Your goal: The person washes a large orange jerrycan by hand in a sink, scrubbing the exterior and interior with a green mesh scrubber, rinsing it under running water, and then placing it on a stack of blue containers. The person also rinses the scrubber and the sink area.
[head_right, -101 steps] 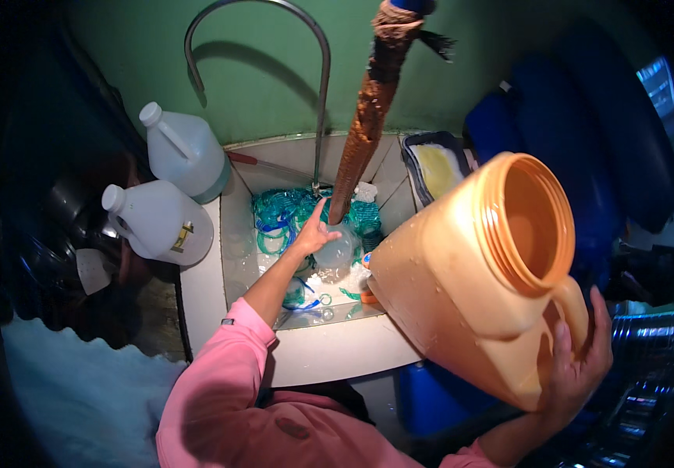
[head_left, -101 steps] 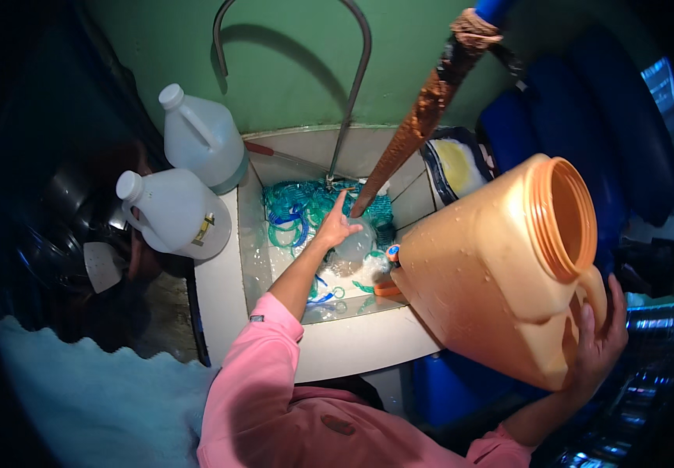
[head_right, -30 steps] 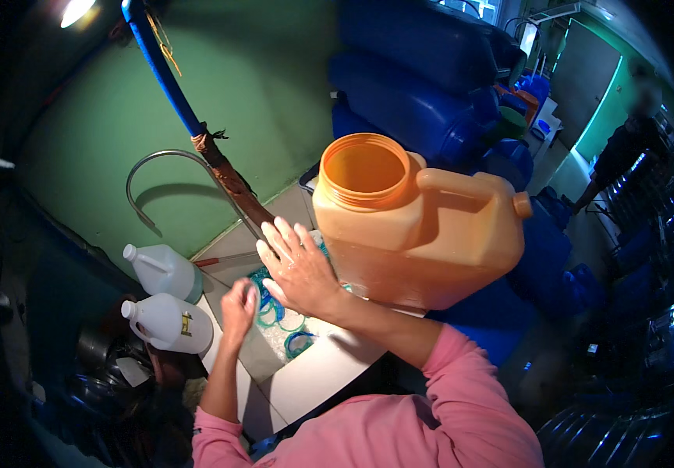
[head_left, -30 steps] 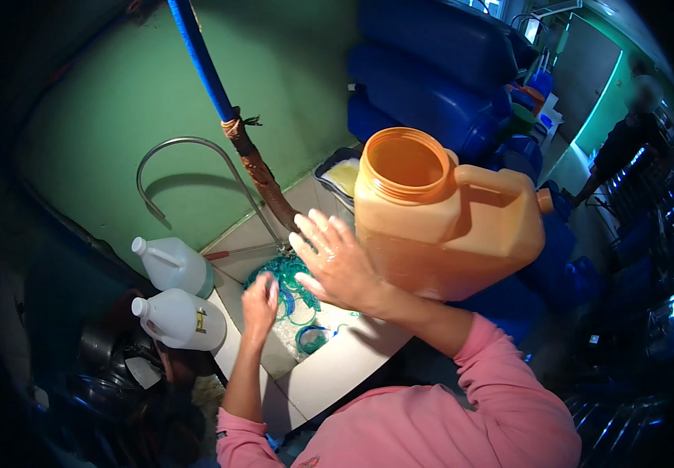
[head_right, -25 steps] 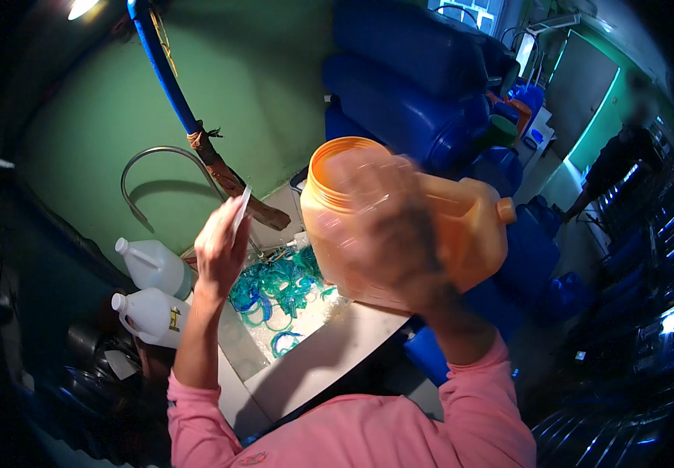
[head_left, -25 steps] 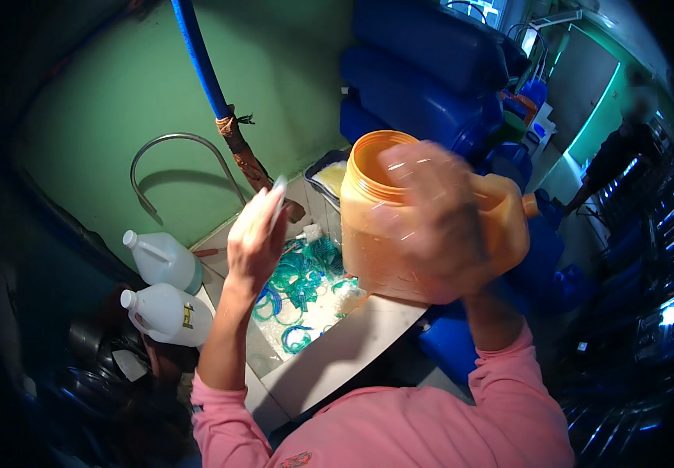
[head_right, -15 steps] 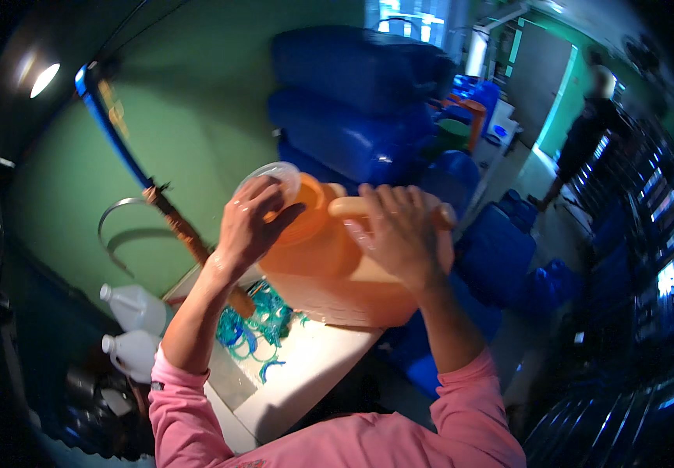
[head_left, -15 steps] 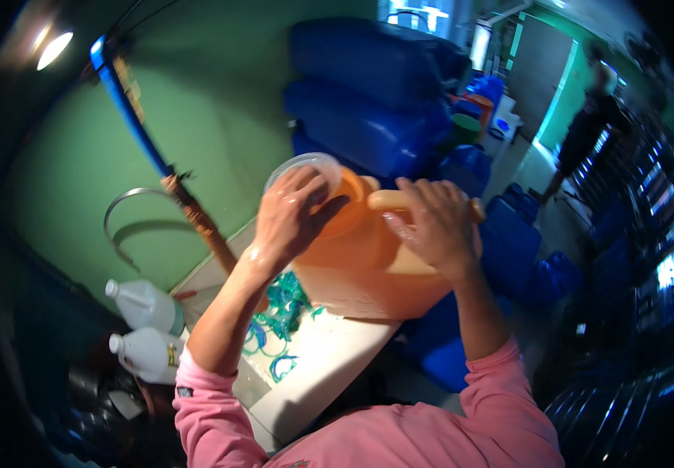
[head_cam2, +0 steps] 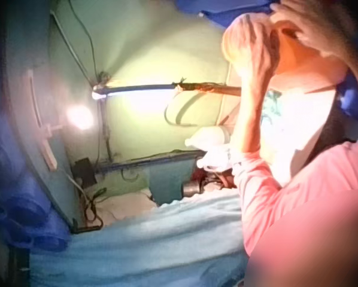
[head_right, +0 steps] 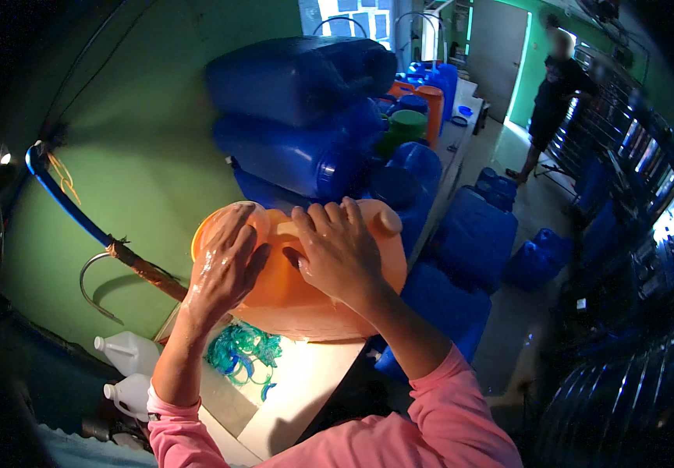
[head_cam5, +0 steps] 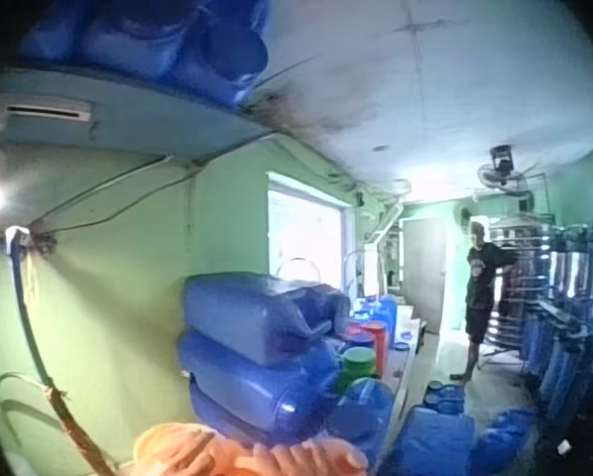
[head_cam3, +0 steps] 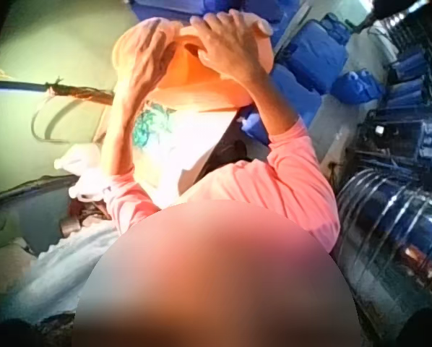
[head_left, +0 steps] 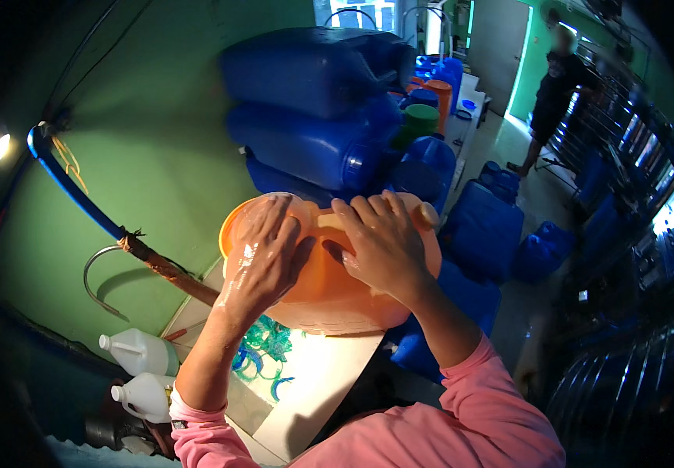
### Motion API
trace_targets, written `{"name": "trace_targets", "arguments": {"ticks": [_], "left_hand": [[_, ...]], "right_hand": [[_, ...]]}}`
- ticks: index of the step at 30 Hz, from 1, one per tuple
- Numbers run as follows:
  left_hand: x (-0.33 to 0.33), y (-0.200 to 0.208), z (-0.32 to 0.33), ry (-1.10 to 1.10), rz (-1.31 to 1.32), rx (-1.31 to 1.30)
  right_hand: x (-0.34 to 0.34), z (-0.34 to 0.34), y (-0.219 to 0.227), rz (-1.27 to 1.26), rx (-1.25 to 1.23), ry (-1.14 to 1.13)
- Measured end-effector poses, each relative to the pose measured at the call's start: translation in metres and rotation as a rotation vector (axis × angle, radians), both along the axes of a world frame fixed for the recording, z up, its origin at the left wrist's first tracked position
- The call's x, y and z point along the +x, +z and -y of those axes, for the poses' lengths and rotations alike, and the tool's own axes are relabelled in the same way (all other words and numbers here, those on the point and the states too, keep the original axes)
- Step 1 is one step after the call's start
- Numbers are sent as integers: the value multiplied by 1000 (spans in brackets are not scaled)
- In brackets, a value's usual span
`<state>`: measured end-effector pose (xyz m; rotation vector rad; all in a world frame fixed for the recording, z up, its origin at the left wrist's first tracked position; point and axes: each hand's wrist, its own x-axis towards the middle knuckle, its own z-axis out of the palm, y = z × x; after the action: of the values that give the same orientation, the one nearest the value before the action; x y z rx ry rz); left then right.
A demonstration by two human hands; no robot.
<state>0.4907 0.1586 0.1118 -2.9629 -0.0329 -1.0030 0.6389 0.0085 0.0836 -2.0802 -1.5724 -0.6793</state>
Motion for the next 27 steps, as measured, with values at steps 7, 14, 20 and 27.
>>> {"name": "trace_targets", "arguments": {"ticks": [7,14,20,27], "left_hand": [[-10,-3,-1,155,-59,-41],[-18,2,-16,91,-120,-71],[-23,-3,-15,120,-152,-69],[-19,-9,-15,128,-128,-95]], "right_hand": [[-1,-2,5,67,41,10],[1,-4,3,59,20,-6],[4,-2,6,-12,19,12],[7,-2,-6,-21,51,64]]}}
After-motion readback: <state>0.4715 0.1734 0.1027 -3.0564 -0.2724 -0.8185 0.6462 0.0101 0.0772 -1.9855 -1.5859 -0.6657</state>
